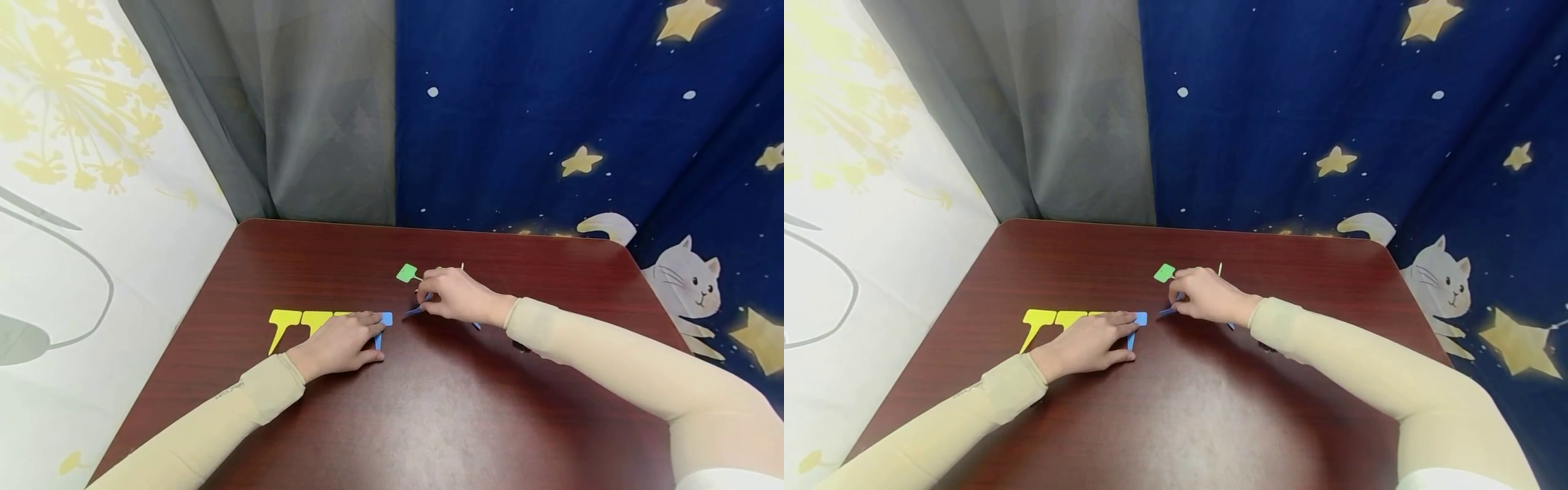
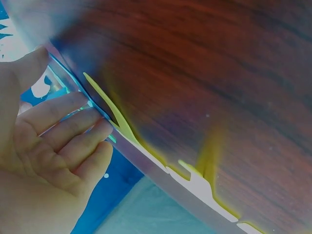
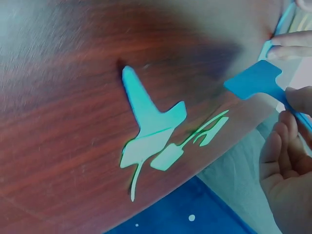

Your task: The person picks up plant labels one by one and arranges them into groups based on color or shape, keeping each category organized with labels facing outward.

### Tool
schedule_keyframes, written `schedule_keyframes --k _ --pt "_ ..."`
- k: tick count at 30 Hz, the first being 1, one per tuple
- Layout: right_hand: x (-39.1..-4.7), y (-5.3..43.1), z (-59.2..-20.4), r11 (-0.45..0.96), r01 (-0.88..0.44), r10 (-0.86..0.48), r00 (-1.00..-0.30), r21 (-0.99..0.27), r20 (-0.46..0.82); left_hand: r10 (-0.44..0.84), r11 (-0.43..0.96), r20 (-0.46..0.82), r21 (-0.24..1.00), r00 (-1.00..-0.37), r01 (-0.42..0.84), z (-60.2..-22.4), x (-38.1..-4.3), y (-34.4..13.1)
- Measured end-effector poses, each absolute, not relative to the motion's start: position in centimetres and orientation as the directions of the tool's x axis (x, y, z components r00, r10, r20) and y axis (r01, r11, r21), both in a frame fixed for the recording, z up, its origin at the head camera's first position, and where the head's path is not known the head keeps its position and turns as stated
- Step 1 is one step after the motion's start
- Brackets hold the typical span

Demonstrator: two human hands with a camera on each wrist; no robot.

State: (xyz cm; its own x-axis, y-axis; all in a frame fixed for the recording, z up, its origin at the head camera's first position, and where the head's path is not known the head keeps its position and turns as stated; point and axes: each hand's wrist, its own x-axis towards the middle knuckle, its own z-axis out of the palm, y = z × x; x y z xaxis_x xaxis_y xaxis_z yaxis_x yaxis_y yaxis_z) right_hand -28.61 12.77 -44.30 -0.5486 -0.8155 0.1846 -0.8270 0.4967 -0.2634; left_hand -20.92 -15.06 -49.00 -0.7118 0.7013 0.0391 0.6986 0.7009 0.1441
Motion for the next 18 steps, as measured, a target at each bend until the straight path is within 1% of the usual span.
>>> schedule_keyframes --k 4,7,13,18 --pt "-28.5 12.7 -44.1 0.548 -0.759 -0.756 -0.63 -0.353 0.18 0.704 0.695 0.045 0.158 -0.709 0.701 -49.0 -20.9 -15.1" --pt "-28.4 12.6 -44.1 0.563 -0.735 -0.735 -0.654 -0.378 0.177 0.705 0.695 0.047 0.155 -0.708 0.702 -48.9 -20.9 -15.1" --pt "-28.1 11.8 -44.7 0.58 -0.744 -0.744 -0.65 -0.332 0.159 0.703 0.699 0.044 0.139 -0.709 0.702 -48.9 -20.9 -15.0" --pt "-27.8 11.1 -45.5 0.559 -0.766 -0.756 -0.628 -0.316 0.185 0.704 0.7 0.039 0.129 -0.709 0.702 -48.9 -20.9 -15.0"
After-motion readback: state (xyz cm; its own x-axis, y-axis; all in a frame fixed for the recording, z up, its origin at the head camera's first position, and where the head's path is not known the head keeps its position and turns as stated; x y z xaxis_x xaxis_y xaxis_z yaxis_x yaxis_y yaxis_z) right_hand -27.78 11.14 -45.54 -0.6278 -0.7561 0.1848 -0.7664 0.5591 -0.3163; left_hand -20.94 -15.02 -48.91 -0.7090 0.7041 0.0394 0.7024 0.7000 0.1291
